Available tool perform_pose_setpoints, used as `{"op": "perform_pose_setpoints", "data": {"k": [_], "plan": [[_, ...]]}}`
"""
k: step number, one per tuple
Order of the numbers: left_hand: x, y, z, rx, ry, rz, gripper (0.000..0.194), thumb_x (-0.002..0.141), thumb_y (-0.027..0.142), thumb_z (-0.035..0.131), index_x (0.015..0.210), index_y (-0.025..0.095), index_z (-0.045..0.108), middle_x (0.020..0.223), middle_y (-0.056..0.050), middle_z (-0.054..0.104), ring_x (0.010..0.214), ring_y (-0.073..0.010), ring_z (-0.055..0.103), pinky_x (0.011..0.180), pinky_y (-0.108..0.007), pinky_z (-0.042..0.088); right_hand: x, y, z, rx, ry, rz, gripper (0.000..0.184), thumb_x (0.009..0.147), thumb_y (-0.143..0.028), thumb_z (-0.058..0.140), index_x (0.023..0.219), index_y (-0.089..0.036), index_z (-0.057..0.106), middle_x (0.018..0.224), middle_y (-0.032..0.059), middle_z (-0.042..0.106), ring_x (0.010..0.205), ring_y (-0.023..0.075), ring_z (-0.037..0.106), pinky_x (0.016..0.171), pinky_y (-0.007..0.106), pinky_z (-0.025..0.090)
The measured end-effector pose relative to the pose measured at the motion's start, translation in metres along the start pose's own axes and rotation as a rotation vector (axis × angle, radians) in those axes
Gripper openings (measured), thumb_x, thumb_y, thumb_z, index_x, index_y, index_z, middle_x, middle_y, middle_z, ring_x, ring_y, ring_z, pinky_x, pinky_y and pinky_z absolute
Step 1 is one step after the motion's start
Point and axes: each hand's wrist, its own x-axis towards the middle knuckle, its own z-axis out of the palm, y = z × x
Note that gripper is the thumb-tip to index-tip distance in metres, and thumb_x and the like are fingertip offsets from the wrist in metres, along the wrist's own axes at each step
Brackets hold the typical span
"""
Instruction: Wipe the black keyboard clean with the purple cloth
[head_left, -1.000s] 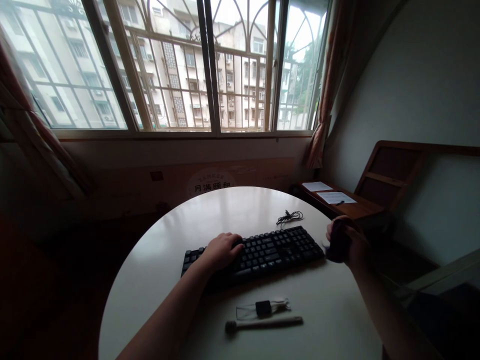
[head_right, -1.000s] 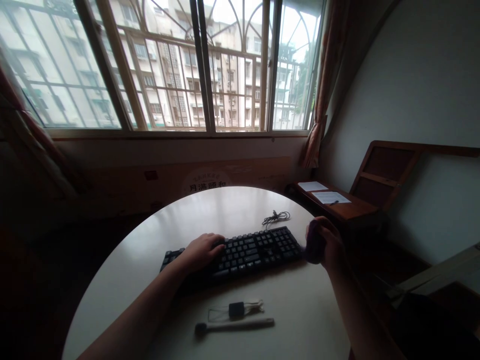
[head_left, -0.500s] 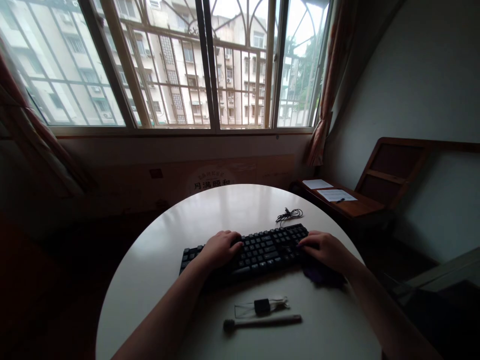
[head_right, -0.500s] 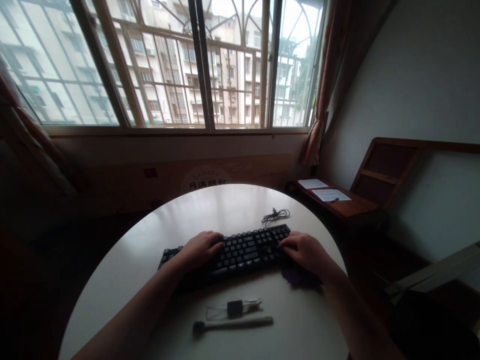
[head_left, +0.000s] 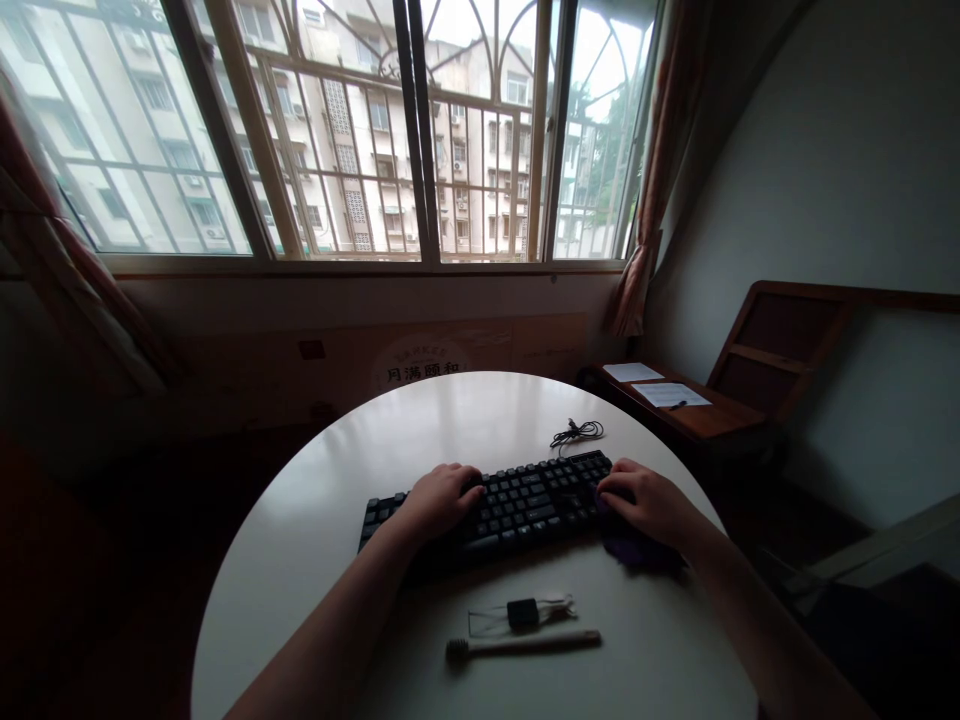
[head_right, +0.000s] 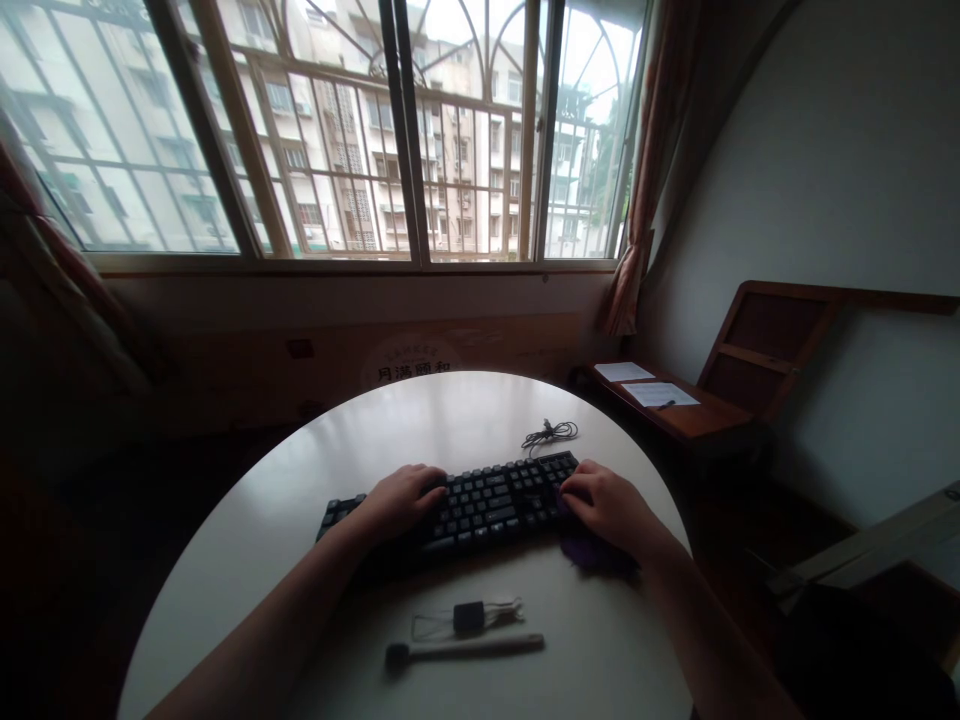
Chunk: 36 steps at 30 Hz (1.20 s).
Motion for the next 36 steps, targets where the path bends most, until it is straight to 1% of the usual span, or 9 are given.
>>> {"op": "perform_pose_setpoints", "data": {"k": [4,7,9,13,17,21,27,31,36], "plan": [[0.0,-0.001,0.0,-0.004,-0.001,0.008,0.041,0.091,0.048,0.043,0.12,0.027,0.063,0.121,-0.006,0.066,0.114,-0.0263,0.057,0.091,-0.036,0.047,-0.004,-0.003,-0.003,-0.029,-0.057,0.051,0.023,0.085,-0.039,0.06,0.098,-0.027,0.075,0.099,0.0056,0.067,0.085,0.0218,0.065,0.08,0.034,0.05],[0.002,-0.003,0.002,0.006,0.005,0.016,0.04,0.091,0.047,0.043,0.119,0.027,0.063,0.12,-0.007,0.066,0.113,-0.0264,0.057,0.091,-0.036,0.047,-0.005,-0.006,-0.002,-0.036,-0.089,0.086,0.025,0.087,-0.037,0.057,0.103,-0.025,0.073,0.103,0.0063,0.067,0.089,0.0219,0.065,0.083,0.033,0.05],[0.003,-0.004,0.004,0.013,0.012,0.02,0.04,0.091,0.047,0.043,0.118,0.026,0.064,0.119,-0.007,0.066,0.113,-0.0264,0.058,0.091,-0.036,0.046,-0.005,-0.008,-0.001,-0.042,-0.1,0.099,0.024,0.088,-0.035,0.055,0.101,-0.024,0.072,0.102,0.0063,0.068,0.09,0.0219,0.065,0.084,0.033,0.049],[0.004,-0.006,0.006,0.014,0.021,0.03,0.04,0.091,0.047,0.043,0.119,0.026,0.064,0.119,-0.007,0.067,0.112,-0.0263,0.058,0.091,-0.036,0.046,-0.007,-0.01,0.0,-0.063,-0.088,0.103,0.021,0.088,-0.031,0.052,0.093,-0.023,0.071,0.099,0.006,0.068,0.089,0.0222,0.064,0.083,0.034,0.048],[0.004,-0.006,0.007,0.014,0.023,0.037,0.04,0.091,0.047,0.043,0.119,0.026,0.063,0.12,-0.007,0.066,0.112,-0.0264,0.058,0.091,-0.036,0.047,-0.008,-0.008,0.003,-0.062,-0.047,0.09,0.021,0.088,-0.03,0.051,0.091,-0.023,0.071,0.097,0.0058,0.068,0.088,0.0215,0.064,0.083,0.033,0.048],[0.004,-0.005,0.007,0.025,0.02,0.033,0.04,0.091,0.047,0.043,0.118,0.026,0.063,0.12,-0.007,0.066,0.113,-0.0264,0.058,0.09,-0.036,0.047,-0.005,-0.006,0.009,-0.085,0.009,0.081,0.022,0.089,-0.03,0.051,0.091,-0.024,0.072,0.097,0.0053,0.068,0.086,0.0208,0.064,0.082,0.033,0.048],[0.005,-0.003,0.006,0.041,0.011,0.03,0.042,0.092,0.047,0.042,0.12,0.025,0.063,0.12,-0.007,0.066,0.112,-0.0268,0.058,0.09,-0.036,0.047,-0.004,-0.006,0.016,-0.105,0.042,0.085,0.023,0.091,-0.029,0.049,0.094,-0.023,0.071,0.099,0.0049,0.066,0.085,0.0195,0.064,0.081,0.031,0.048],[0.004,-0.002,0.005,0.046,0.016,0.025,0.042,0.092,0.047,0.041,0.121,0.025,0.063,0.119,-0.007,0.066,0.112,-0.0269,0.058,0.09,-0.037,0.047,-0.005,-0.008,0.015,-0.128,0.037,0.108,0.023,0.09,-0.027,0.048,0.094,-0.024,0.07,0.1,0.0039,0.067,0.086,0.0187,0.064,0.08,0.03,0.047],[0.004,-0.003,0.005,0.033,0.02,0.023,0.042,0.091,0.048,0.042,0.119,0.026,0.064,0.12,-0.007,0.067,0.113,-0.0264,0.058,0.092,-0.036,0.047,-0.005,-0.007,0.013,-0.137,0.014,0.128,0.021,0.088,-0.025,0.048,0.088,-0.024,0.07,0.097,0.0027,0.067,0.084,0.0182,0.064,0.077,0.029,0.046]]}}
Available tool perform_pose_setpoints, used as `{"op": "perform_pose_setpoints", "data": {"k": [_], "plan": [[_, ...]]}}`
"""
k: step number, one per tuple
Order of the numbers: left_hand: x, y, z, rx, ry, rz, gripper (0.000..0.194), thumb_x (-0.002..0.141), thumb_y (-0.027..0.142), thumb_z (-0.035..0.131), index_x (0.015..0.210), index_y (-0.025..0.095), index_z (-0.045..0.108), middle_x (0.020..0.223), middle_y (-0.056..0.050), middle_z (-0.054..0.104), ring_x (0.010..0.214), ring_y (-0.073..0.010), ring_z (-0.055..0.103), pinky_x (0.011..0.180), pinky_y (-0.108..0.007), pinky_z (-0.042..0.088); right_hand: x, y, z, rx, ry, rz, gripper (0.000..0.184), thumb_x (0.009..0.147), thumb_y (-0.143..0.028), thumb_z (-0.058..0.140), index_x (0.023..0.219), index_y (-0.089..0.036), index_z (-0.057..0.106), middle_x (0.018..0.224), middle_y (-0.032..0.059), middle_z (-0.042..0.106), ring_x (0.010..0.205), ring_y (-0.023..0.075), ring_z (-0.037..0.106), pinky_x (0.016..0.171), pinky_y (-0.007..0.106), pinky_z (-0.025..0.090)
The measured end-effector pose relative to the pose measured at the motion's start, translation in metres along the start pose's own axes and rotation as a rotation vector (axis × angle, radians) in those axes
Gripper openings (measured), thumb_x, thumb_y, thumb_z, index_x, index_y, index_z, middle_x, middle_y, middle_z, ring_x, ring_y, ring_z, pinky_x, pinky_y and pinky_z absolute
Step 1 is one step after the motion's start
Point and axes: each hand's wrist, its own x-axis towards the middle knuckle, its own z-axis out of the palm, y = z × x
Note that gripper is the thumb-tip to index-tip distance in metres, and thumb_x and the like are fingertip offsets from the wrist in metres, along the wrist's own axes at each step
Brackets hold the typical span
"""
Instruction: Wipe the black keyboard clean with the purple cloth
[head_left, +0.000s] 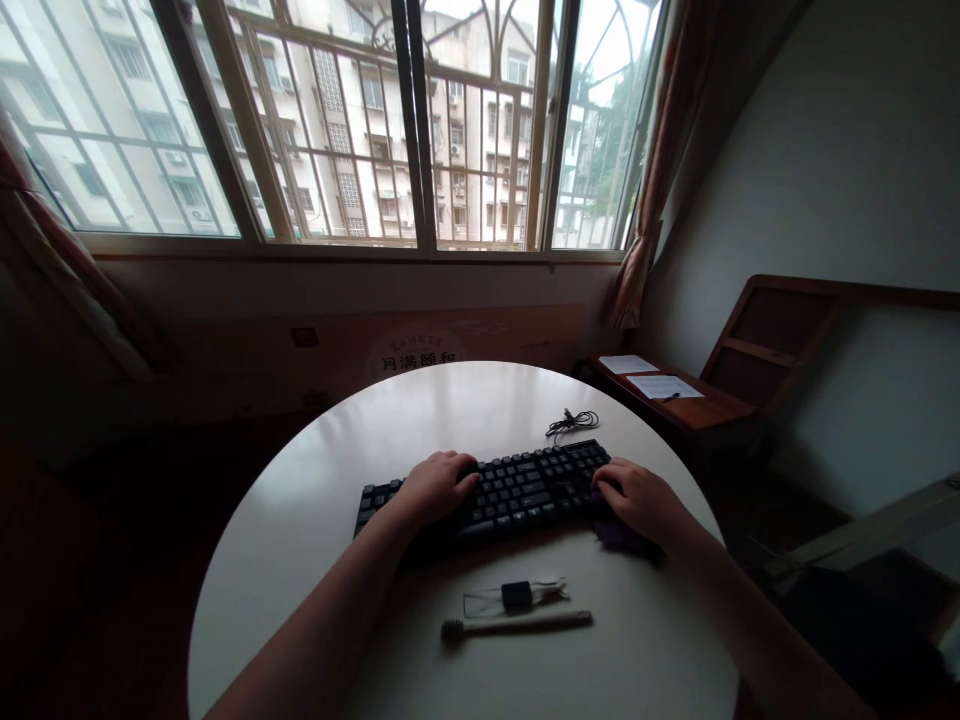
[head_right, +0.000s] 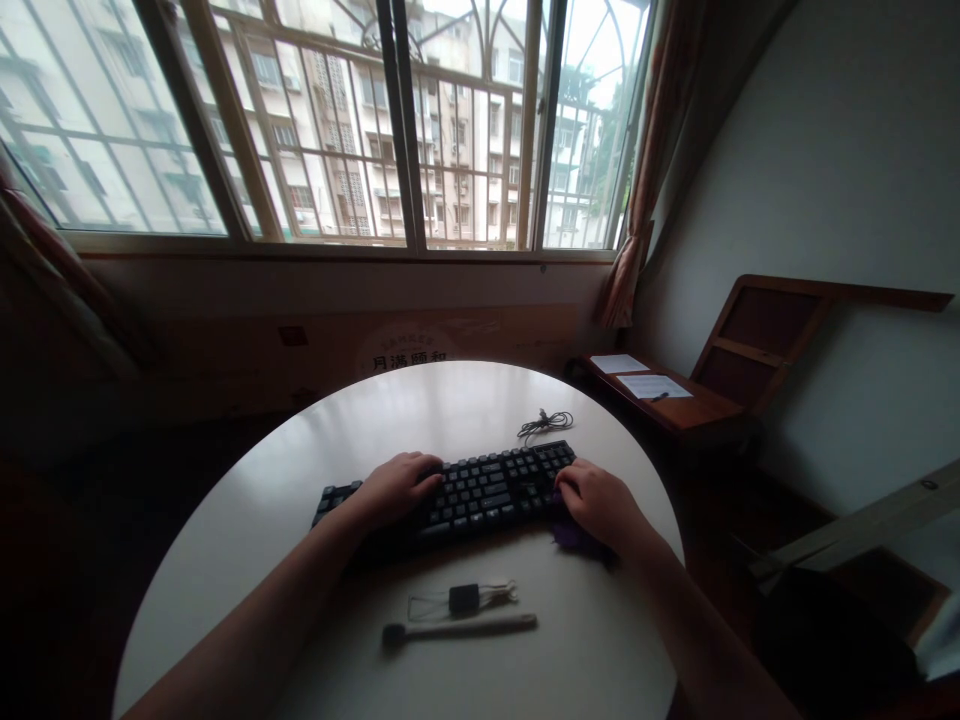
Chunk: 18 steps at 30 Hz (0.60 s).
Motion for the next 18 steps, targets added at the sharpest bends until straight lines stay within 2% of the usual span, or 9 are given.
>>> {"op": "perform_pose_setpoints", "data": {"k": [8,13,18], "plan": [[0.0013,-0.0008,0.0004,-0.001,-0.004,-0.007,0.043,0.091,0.048,0.042,0.121,0.026,0.063,0.12,-0.007,0.066,0.114,-0.0266,0.057,0.093,-0.036,0.046,0.0016,-0.0009,0.0062,-0.022,0.067,-0.024,0.024,0.091,-0.028,0.047,0.094,-0.023,0.071,0.098,0.0045,0.066,0.085,0.0187,0.064,0.08,0.03,0.047],[-0.0002,-0.0007,-0.0002,-0.004,-0.005,-0.007,0.042,0.091,0.048,0.042,0.119,0.026,0.064,0.12,-0.007,0.066,0.114,-0.0264,0.057,0.093,-0.036,0.046,0.0013,-0.0038,0.0016,-0.042,0.033,-0.023,0.024,0.09,-0.025,0.048,0.093,-0.025,0.071,0.098,0.0028,0.067,0.083,0.018,0.064,0.075,0.028,0.046],[-0.0012,-0.0008,-0.0009,-0.014,-0.004,-0.003,0.042,0.091,0.048,0.042,0.119,0.026,0.064,0.12,-0.007,0.066,0.113,-0.026,0.058,0.092,-0.035,0.047,-0.0006,-0.0034,-0.0037,-0.017,-0.003,-0.015,0.023,0.088,-0.024,0.048,0.089,-0.025,0.071,0.097,0.0024,0.068,0.084,0.0186,0.064,0.077,0.029,0.047]]}}
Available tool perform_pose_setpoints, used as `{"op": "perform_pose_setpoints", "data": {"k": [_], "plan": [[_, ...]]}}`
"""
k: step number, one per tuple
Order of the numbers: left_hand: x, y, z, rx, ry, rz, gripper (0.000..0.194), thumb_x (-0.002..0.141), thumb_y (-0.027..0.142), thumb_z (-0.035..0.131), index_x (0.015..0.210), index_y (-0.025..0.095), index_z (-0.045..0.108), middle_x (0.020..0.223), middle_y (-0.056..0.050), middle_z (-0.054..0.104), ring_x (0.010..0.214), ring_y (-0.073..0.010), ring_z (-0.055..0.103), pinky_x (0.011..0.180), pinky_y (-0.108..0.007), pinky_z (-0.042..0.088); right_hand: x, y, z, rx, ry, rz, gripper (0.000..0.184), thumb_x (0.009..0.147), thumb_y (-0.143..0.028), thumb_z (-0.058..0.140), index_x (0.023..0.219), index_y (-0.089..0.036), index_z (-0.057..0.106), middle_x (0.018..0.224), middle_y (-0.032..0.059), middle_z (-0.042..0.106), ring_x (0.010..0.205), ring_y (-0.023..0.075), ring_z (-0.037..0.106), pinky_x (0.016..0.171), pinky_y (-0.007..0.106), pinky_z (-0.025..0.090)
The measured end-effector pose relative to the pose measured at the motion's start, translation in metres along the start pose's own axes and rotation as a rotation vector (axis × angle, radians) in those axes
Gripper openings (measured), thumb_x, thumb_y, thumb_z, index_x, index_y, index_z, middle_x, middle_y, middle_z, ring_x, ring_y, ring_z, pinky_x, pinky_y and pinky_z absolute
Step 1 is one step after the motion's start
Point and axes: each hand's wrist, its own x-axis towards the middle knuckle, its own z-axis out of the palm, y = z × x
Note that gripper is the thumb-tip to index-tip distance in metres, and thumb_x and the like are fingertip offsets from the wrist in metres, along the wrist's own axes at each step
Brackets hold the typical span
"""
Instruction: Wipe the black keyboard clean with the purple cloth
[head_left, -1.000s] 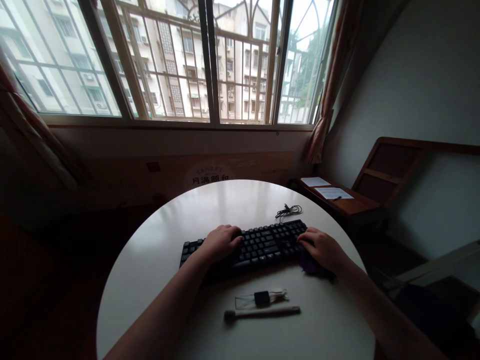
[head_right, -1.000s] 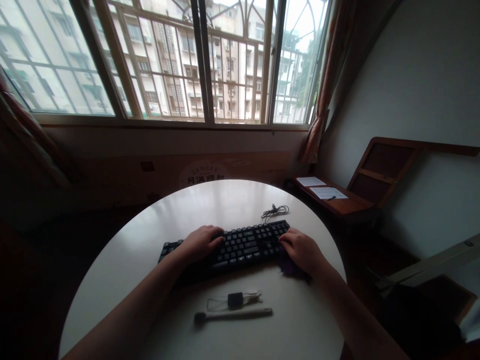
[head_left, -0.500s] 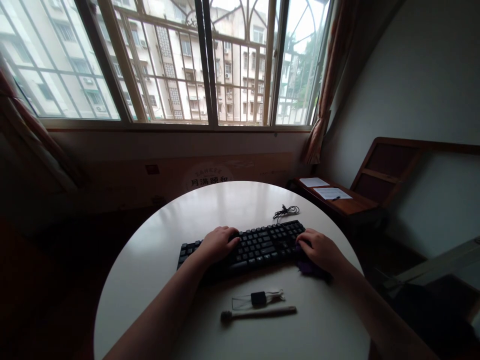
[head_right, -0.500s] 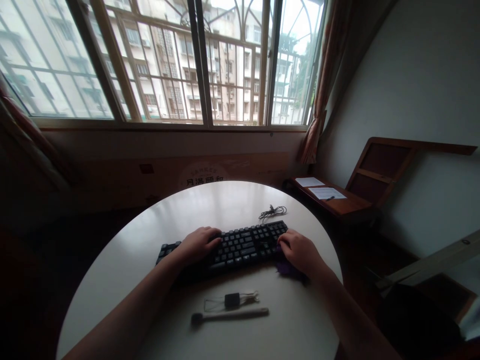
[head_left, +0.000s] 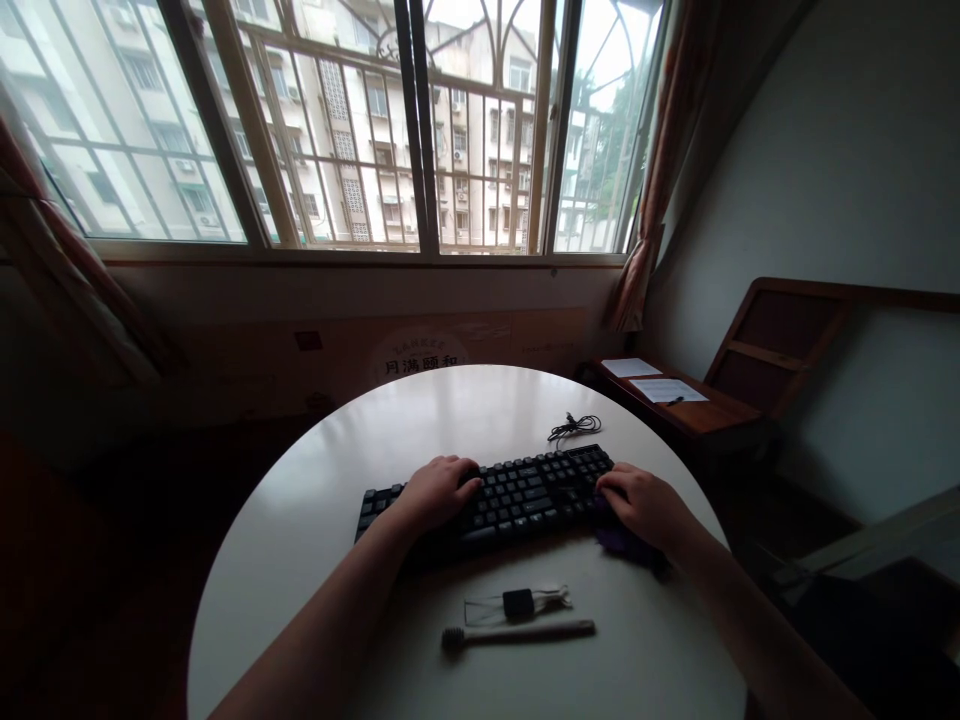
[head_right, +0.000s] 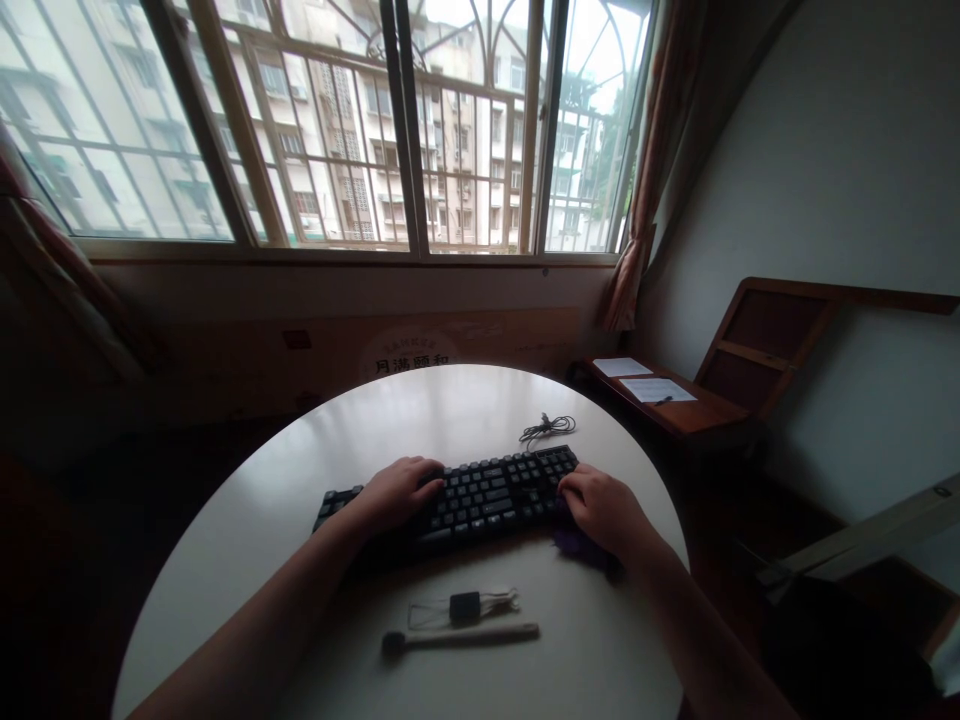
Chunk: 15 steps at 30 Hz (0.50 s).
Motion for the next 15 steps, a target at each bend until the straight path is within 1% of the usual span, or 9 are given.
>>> {"op": "perform_pose_setpoints", "data": {"k": [3,7,10,12,15], "plan": [[0.0,0.001,-0.001,-0.001,0.001,-0.003,0.042,0.091,0.048,0.043,0.119,0.025,0.064,0.12,-0.007,0.066,0.113,-0.0265,0.057,0.093,-0.036,0.047,-0.001,0.006,-0.004,0.026,0.011,0.01,0.023,0.088,-0.025,0.048,0.088,-0.024,0.071,0.096,0.0038,0.068,0.085,0.0196,0.064,0.08,0.031,0.047],[0.0,0.002,-0.002,-0.006,-0.01,-0.012,0.041,0.091,0.048,0.043,0.12,0.026,0.063,0.121,-0.007,0.066,0.115,-0.0264,0.057,0.093,-0.036,0.046,-0.001,0.021,-0.008,0.09,0.141,0.04,0.022,0.088,-0.027,0.049,0.09,-0.023,0.071,0.094,0.0059,0.068,0.087,0.0216,0.064,0.084,0.033,0.049],[0.0,0.002,-0.002,-0.008,-0.012,-0.009,0.041,0.091,0.048,0.044,0.12,0.026,0.063,0.121,-0.007,0.066,0.114,-0.0263,0.057,0.093,-0.035,0.046,0.001,0.026,-0.006,0.14,0.213,0.011,0.022,0.09,-0.029,0.05,0.093,-0.022,0.07,0.095,0.0068,0.068,0.09,0.0223,0.064,0.085,0.033,0.049],[0.0,0.001,-0.002,-0.002,-0.006,-0.002,0.041,0.091,0.047,0.044,0.119,0.025,0.064,0.12,-0.007,0.067,0.113,-0.0262,0.058,0.093,-0.036,0.046,0.002,0.026,-0.002,0.156,0.207,-0.009,0.021,0.09,-0.03,0.051,0.096,-0.022,0.069,0.097,0.0067,0.068,0.092,0.0222,0.064,0.086,0.033,0.049],[0.001,0.002,-0.002,0.009,-0.003,-0.004,0.041,0.091,0.047,0.043,0.12,0.025,0.064,0.12,-0.007,0.067,0.113,-0.0262,0.058,0.093,-0.035,0.046,0.002,0.023,0.002,0.149,0.131,0.011,0.017,0.087,-0.03,0.053,0.094,-0.022,0.066,0.098,0.0057,0.067,0.092,0.0226,0.064,0.086,0.034,0.049]]}}
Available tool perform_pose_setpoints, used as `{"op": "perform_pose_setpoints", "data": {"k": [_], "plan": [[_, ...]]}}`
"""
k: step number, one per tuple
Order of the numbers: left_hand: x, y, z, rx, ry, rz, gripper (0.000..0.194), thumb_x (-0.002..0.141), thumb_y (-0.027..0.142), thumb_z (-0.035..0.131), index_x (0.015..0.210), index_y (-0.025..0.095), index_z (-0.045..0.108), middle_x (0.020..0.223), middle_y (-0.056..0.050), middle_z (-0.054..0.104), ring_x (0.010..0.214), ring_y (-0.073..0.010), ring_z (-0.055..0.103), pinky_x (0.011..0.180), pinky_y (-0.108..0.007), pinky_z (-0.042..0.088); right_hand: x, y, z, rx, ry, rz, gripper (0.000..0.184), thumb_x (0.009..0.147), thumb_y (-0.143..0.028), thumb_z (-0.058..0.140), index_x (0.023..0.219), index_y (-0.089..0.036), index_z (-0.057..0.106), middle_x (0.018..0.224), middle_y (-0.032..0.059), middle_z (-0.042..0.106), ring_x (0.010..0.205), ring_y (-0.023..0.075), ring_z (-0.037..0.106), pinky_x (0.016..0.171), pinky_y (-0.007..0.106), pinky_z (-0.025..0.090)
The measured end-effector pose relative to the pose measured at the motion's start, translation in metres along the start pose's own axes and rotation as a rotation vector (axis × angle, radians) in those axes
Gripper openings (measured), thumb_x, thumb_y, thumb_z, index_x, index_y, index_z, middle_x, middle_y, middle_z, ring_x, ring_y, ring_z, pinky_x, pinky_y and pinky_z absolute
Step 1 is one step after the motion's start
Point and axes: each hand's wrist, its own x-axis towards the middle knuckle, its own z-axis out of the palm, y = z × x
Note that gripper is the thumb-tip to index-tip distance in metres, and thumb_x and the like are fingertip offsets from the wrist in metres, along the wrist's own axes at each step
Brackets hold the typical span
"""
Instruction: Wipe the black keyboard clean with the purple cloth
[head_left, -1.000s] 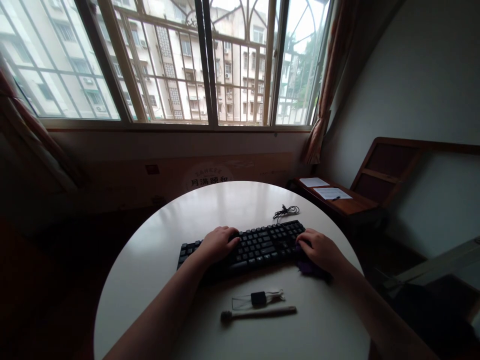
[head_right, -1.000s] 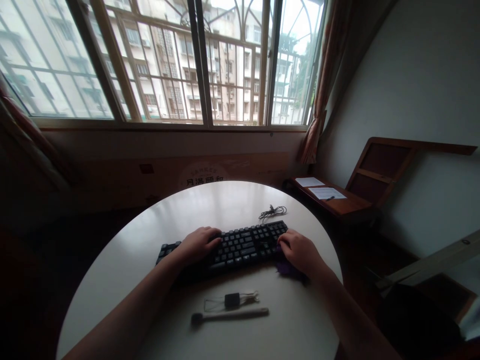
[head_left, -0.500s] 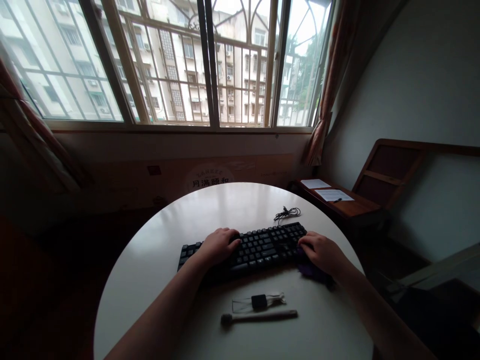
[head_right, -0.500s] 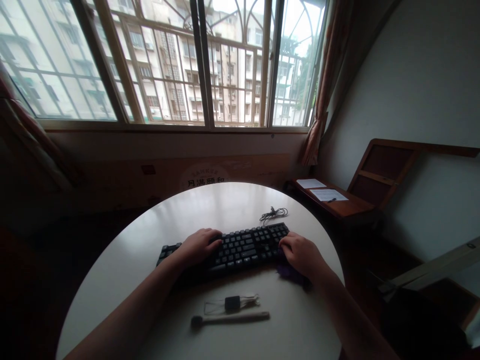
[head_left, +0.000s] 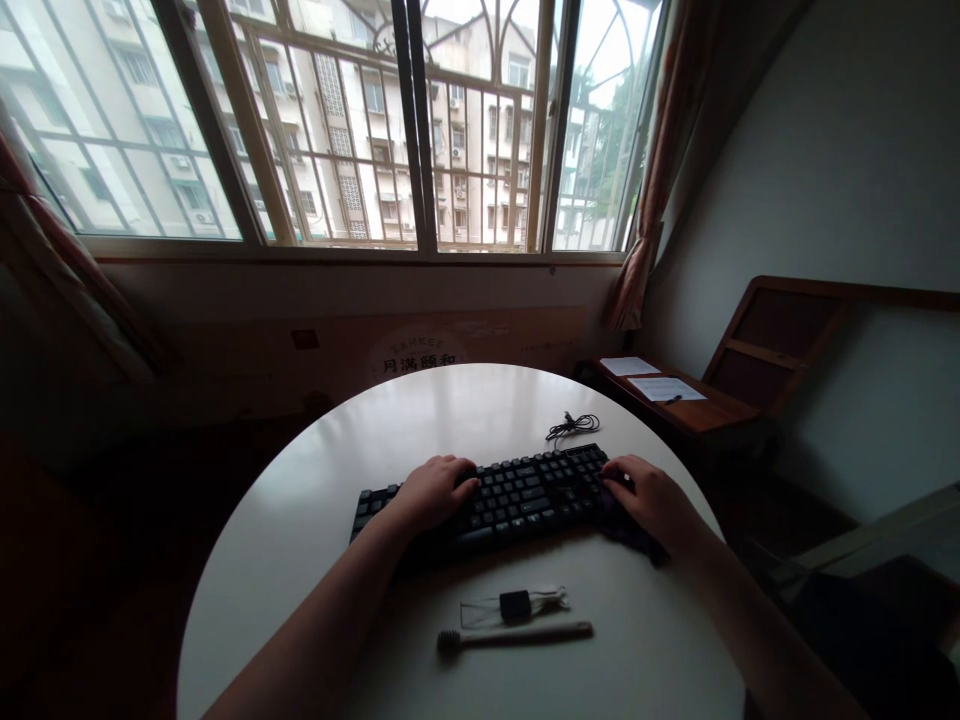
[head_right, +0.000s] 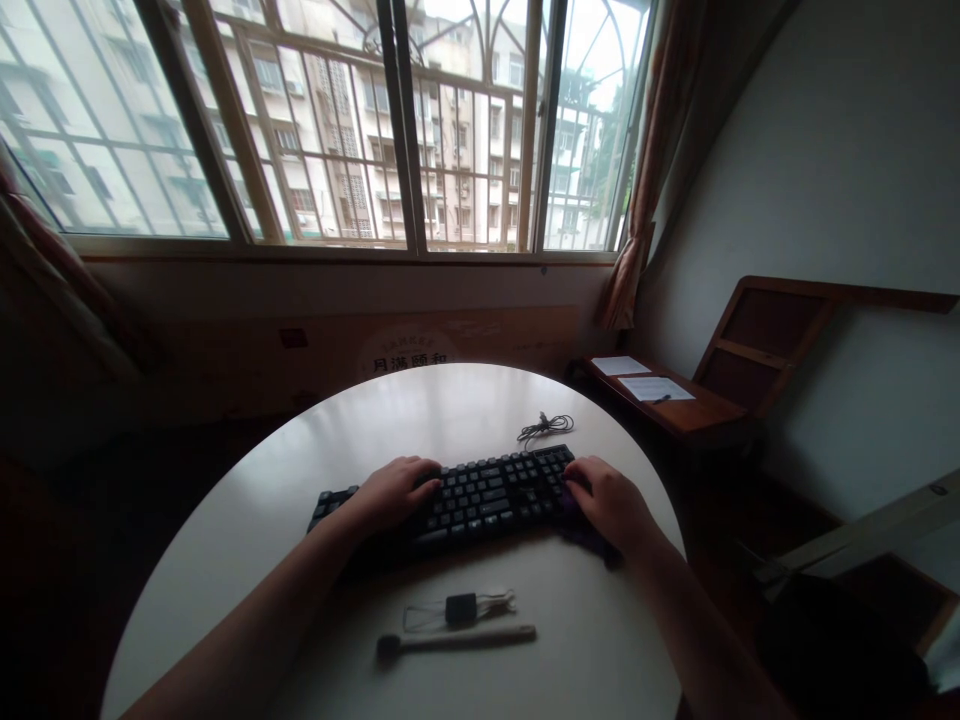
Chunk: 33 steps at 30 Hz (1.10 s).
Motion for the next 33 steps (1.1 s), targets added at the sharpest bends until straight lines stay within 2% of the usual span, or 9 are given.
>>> {"op": "perform_pose_setpoints", "data": {"k": [3,8,13,20,26,33], "plan": [[0.0,0.0,0.0,0.001,0.0,-0.005,0.042,0.091,0.047,0.043,0.12,0.025,0.064,0.12,-0.007,0.067,0.114,-0.0266,0.058,0.092,-0.036,0.046,-0.001,-0.002,0.0,-0.039,-0.063,0.045,0.017,0.087,-0.032,0.053,0.09,-0.022,0.066,0.099,0.0056,0.066,0.089,0.0221,0.063,0.086,0.035,0.048],[-0.001,-0.002,0.001,-0.011,0.003,0.001,0.042,0.091,0.048,0.043,0.12,0.025,0.063,0.12,-0.007,0.066,0.114,-0.0268,0.057,0.094,-0.037,0.046,-0.003,-0.004,-0.003,-0.07,-0.102,0.074,0.021,0.088,-0.033,0.053,0.097,-0.025,0.07,0.102,0.0057,0.065,0.088,0.0213,0.063,0.085,0.034,0.047],[0.001,-0.003,0.003,-0.006,0.006,-0.005,0.042,0.091,0.048,0.043,0.12,0.026,0.063,0.12,-0.007,0.066,0.113,-0.0263,0.058,0.094,-0.036,0.046,-0.002,-0.009,-0.001,-0.117,-0.102,0.063,0.022,0.088,-0.029,0.051,0.097,-0.025,0.07,0.1,0.0045,0.066,0.085,0.0198,0.063,0.081,0.032,0.046],[0.0,-0.001,0.001,-0.013,-0.005,-0.014,0.041,0.091,0.048,0.043,0.119,0.026,0.064,0.12,-0.007,0.067,0.114,-0.0263,0.057,0.093,-0.036,0.046,-0.001,-0.014,-0.003,-0.146,-0.147,0.096,0.017,0.083,-0.028,0.053,0.085,-0.024,0.07,0.095,0.0038,0.069,0.083,0.0197,0.063,0.073,0.03,0.045],[0.002,-0.003,0.003,-0.003,0.002,-0.001,0.041,0.091,0.048,0.043,0.12,0.026,0.063,0.119,-0.007,0.067,0.113,-0.0272,0.058,0.092,-0.038,0.047,-0.001,-0.01,-0.001,-0.12,-0.099,0.085,0.024,0.088,-0.031,0.049,0.093,-0.024,0.072,0.098,0.0045,0.069,0.084,0.0198,0.064,0.077,0.031,0.046],[0.001,-0.003,0.003,-0.005,0.006,-0.005,0.041,0.091,0.047,0.044,0.12,0.026,0.064,0.121,-0.007,0.066,0.114,-0.0261,0.057,0.095,-0.036,0.045,-0.001,-0.011,-0.002,-0.164,-0.128,0.107,0.024,0.086,-0.029,0.05,0.092,-0.026,0.072,0.097,0.0034,0.07,0.086,0.0202,0.064,0.071,0.03,0.044]]}}
